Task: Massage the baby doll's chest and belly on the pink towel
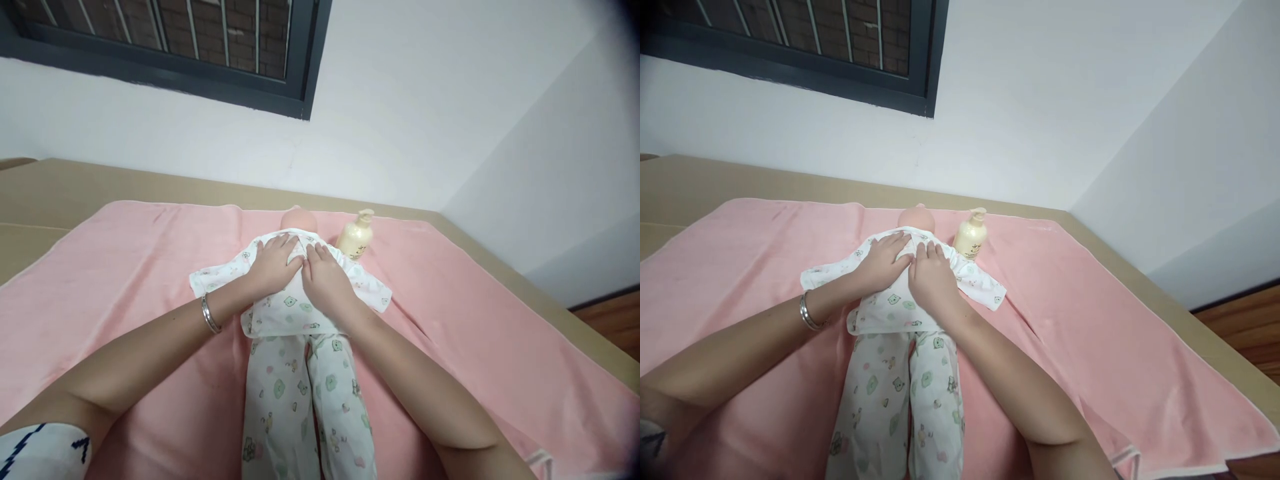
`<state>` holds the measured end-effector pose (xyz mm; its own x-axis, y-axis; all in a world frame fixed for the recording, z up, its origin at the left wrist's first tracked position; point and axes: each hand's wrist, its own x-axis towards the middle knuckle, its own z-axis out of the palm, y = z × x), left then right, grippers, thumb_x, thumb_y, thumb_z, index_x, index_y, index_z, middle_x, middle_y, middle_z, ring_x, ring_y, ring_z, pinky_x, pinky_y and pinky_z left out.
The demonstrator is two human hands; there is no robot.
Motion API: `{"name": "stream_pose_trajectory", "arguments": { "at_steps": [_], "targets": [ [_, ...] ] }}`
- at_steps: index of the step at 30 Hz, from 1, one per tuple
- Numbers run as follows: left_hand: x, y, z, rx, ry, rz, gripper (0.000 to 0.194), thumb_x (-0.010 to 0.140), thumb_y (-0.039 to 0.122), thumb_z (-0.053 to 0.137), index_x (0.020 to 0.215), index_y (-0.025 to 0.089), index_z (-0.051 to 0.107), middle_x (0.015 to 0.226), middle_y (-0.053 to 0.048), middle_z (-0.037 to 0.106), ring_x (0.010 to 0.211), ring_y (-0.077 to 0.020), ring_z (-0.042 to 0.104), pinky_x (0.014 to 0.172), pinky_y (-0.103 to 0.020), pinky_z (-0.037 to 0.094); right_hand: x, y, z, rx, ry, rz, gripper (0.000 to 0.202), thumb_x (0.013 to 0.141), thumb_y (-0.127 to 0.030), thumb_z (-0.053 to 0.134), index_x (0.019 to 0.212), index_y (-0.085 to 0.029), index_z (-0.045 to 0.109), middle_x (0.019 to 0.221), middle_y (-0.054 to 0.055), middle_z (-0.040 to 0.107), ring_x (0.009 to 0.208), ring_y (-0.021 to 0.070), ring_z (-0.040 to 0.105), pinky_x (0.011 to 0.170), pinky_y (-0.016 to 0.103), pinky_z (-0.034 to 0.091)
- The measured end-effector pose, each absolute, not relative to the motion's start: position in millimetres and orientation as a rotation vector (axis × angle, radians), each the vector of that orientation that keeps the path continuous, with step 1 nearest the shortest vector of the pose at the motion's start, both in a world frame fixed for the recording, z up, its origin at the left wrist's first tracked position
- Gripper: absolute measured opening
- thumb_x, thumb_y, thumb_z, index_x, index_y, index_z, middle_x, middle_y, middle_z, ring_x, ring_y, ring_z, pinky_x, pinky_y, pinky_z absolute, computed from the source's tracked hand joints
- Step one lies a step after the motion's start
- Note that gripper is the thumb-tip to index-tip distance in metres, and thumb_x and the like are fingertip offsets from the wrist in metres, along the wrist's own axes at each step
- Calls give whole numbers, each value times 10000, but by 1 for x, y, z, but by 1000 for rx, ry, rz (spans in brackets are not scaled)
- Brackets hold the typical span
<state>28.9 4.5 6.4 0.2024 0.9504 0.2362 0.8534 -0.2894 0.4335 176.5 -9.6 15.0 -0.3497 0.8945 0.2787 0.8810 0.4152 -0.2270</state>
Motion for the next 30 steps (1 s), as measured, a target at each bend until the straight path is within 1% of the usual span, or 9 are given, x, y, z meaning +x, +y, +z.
{"name": "stream_pose_trajectory", "arguments": {
  "at_steps": [4, 7, 11, 14, 16, 18, 21, 24, 30],
  "targets": [
    [42, -16, 2, 2313, 1814, 696, 519, 1013, 327, 329, 1485, 142, 439, 1595, -162, 375, 1496, -349, 302, 1191, -604, 277, 187, 10, 17, -1451, -2307, 155, 489, 1020, -232, 298, 1407, -29, 517, 1458, 219, 523, 1405, 290, 441, 1173, 447, 348],
    [46, -25, 1, 2364, 1778, 704, 510, 1008, 295, 337, 1478, 137, 455, 1607, -154, 357, 1507, -362, 272, 1186, -607, 291, 191, 18, 19, -1434, -2296, 165, 465, 1020, -228, 295, 1362, -54, 558, 1420, 203, 564, 1361, 271, 488, 1167, 441, 352],
    [35, -10, 8, 2296, 1713, 731, 496, 1018, 288, 296, 1465, 174, 477, 1588, -119, 404, 1492, -314, 328, 1189, -591, 308, 184, 3, 19, -1487, -2316, 120, 507, 1015, -222, 298, 1421, 6, 498, 1482, 250, 485, 1423, 313, 418, 1179, 468, 339],
    [28, 4, 11, 2263, 1706, 748, 483, 1013, 288, 300, 1430, 182, 519, 1552, -110, 462, 1454, -280, 402, 1193, -580, 317, 178, -12, 18, -1500, -2316, 108, 513, 1002, -200, 306, 1442, -8, 487, 1511, 242, 453, 1442, 317, 397, 1174, 474, 356],
    [29, 5, 9, 2266, 1742, 756, 480, 1011, 285, 299, 1417, 178, 532, 1541, -115, 475, 1446, -288, 414, 1189, -605, 311, 177, -14, 18, -1488, -2307, 129, 511, 1001, -196, 303, 1444, -24, 492, 1512, 227, 460, 1449, 305, 390, 1181, 469, 351],
    [34, -2, 4, 2308, 1795, 768, 494, 1009, 272, 293, 1427, 140, 520, 1537, -140, 475, 1454, -309, 400, 1185, -601, 319, 181, -6, 17, -1479, -2287, 176, 511, 1009, -214, 299, 1448, -39, 492, 1515, 214, 463, 1458, 293, 377, 1192, 471, 333],
    [44, -18, -5, 2482, 1792, 817, 505, 987, 211, 304, 1407, 40, 526, 1499, -198, 504, 1454, -309, 404, 1210, -508, 321, 189, 12, 16, -1461, -2283, 268, 514, 1012, -262, 326, 1464, -68, 477, 1552, 188, 421, 1486, 301, 324, 1223, 534, 243],
    [47, -24, -10, 2586, 1728, 894, 493, 966, 174, 317, 1381, 52, 553, 1470, -186, 542, 1442, -275, 431, 1234, -466, 297, 193, 20, 15, -1442, -2314, 303, 530, 1012, -293, 340, 1491, -90, 441, 1581, 168, 378, 1504, 301, 281, 1231, 581, 173],
    [32, 0, 1, 2336, 1698, 789, 515, 994, 262, 283, 1451, 144, 491, 1562, -102, 449, 1480, -264, 368, 1227, -543, 275, 181, -9, 21, -1476, -2364, 168, 525, 987, -191, 320, 1451, 7, 467, 1527, 242, 431, 1470, 301, 354, 1206, 470, 314]
  ]
}}
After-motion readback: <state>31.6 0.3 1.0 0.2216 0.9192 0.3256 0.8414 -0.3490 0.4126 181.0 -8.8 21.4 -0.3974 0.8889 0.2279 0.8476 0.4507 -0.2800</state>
